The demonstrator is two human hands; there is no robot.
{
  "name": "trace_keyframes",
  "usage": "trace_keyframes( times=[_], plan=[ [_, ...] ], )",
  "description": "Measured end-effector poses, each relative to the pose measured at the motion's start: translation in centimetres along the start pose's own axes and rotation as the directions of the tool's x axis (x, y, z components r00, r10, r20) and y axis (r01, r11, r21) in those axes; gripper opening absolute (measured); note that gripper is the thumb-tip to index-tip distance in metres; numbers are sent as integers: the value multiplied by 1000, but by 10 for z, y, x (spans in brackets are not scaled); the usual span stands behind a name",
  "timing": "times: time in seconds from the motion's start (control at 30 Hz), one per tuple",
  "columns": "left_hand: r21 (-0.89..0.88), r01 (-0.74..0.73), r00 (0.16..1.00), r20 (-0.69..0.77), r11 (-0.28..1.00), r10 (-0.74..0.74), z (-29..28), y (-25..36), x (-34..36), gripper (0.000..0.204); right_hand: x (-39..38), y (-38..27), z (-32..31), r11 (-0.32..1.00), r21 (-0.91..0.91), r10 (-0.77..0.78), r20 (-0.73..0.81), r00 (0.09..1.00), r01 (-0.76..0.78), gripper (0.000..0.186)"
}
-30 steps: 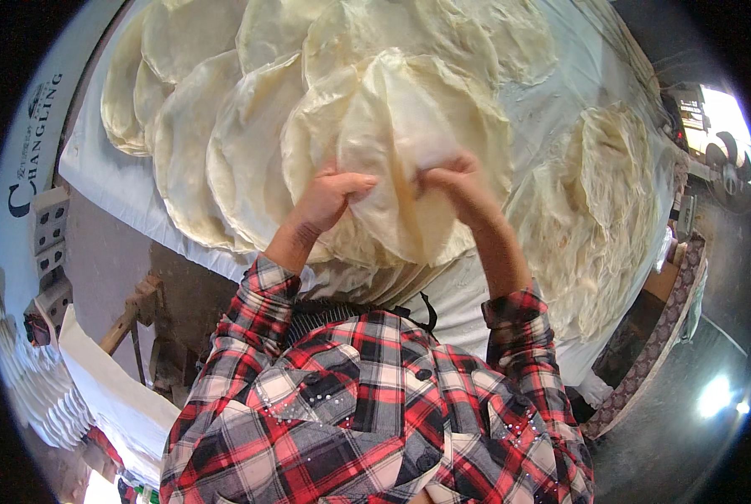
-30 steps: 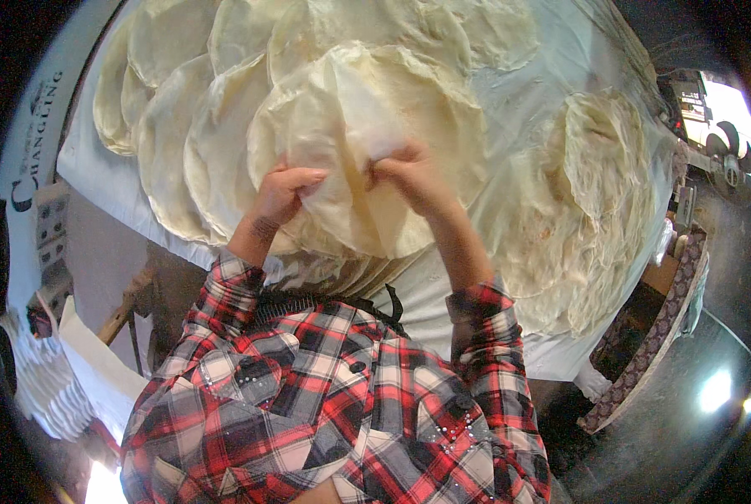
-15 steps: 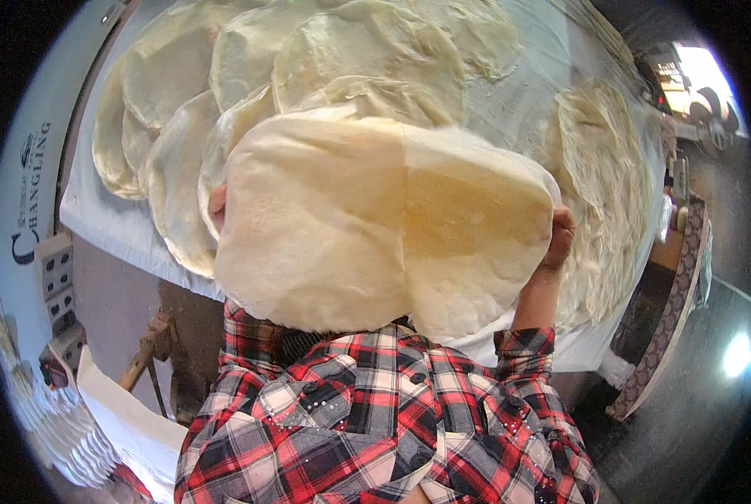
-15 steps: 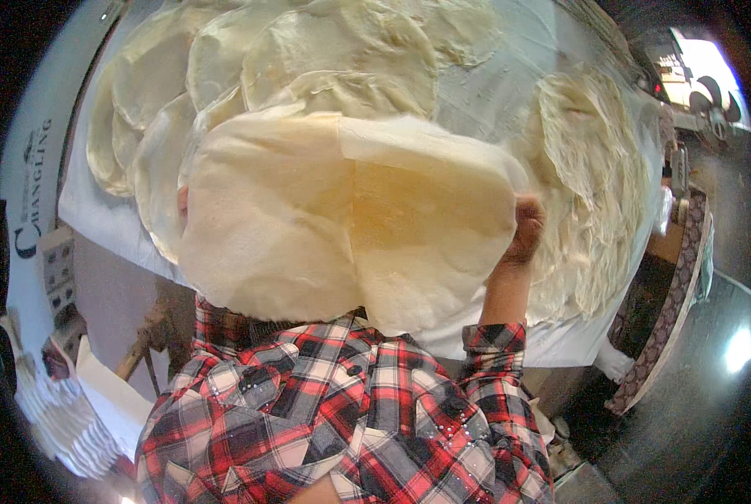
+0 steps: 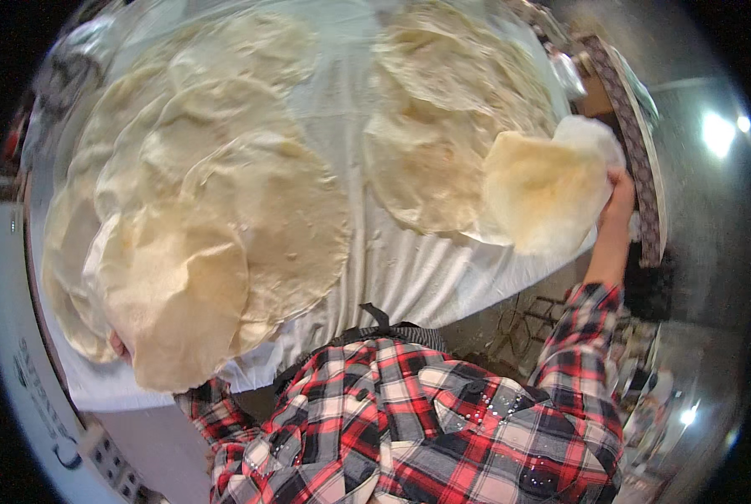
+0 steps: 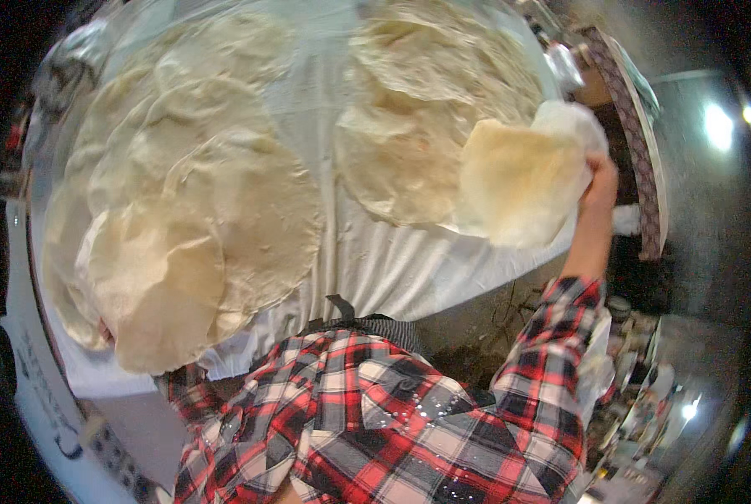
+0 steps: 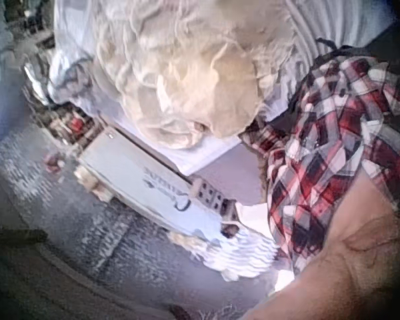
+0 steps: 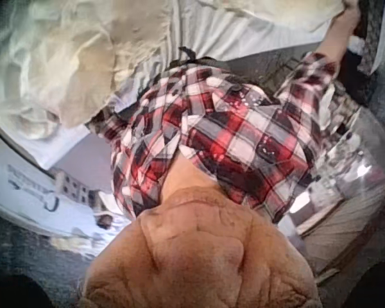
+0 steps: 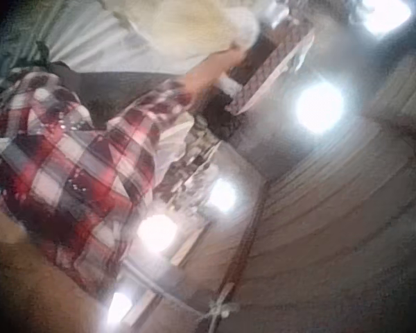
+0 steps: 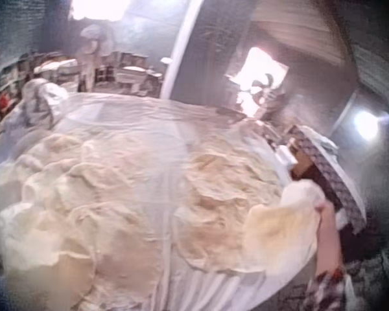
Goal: The person repeatedly picks up thin, round dough sheets from a large pile on a table, unfolds them, and places them back down. The action is continuous and repetitive throughout the clip.
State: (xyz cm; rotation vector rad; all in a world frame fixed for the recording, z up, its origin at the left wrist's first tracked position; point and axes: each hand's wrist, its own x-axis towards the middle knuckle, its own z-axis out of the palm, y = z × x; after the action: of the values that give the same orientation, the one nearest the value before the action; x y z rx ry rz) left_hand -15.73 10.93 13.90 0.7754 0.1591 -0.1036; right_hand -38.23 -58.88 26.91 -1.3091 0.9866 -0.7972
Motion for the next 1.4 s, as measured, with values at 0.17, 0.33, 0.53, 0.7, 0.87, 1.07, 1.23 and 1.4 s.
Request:
trace_keyframes(
  times=[0.17, 0.33, 0.53, 0.7, 0.87, 1.07, 1.23, 1.4],
  plan=[
    [92, 1, 997, 77, 996, -9, 36, 3, 12, 37, 37, -46, 0, 805, -405, -284, 378, 881, 434, 40],
    [281, -239, 938, 314, 929, 146, 35, -55, 52, 36, 61, 92, 39, -243, -603, -360, 784, 506, 760, 36],
    [251, -233, 893, 439, 940, 104, 72, -78, 100, 23, -77, 208, 67, 101, -629, -43, 771, 635, 771, 35],
    [-158, 412, 817, 499, 898, -287, 180, -50, 80, 40, -125, 211, 104, 366, -641, -223, 643, 732, 675, 32],
    [-65, 237, 950, 221, 969, -218, 135, -55, 74, 38, -172, 202, 171, 931, -323, 355, 696, 624, -170, 42],
    [488, 256, 964, -59, 835, -261, 16, -112, 18, 40, -220, 269, 214, 722, -56, 476, 763, 437, -689, 34],
    [596, 402, 916, -250, 695, -315, -33, -137, -13, 41, -228, 262, 229, 703, -258, 648, 617, 446, -662, 34],
    [478, 368, 930, -202, 797, -308, -35, -143, -15, 39, -216, 275, 236, 901, -297, 434, 660, 613, -317, 19]
  ],
)
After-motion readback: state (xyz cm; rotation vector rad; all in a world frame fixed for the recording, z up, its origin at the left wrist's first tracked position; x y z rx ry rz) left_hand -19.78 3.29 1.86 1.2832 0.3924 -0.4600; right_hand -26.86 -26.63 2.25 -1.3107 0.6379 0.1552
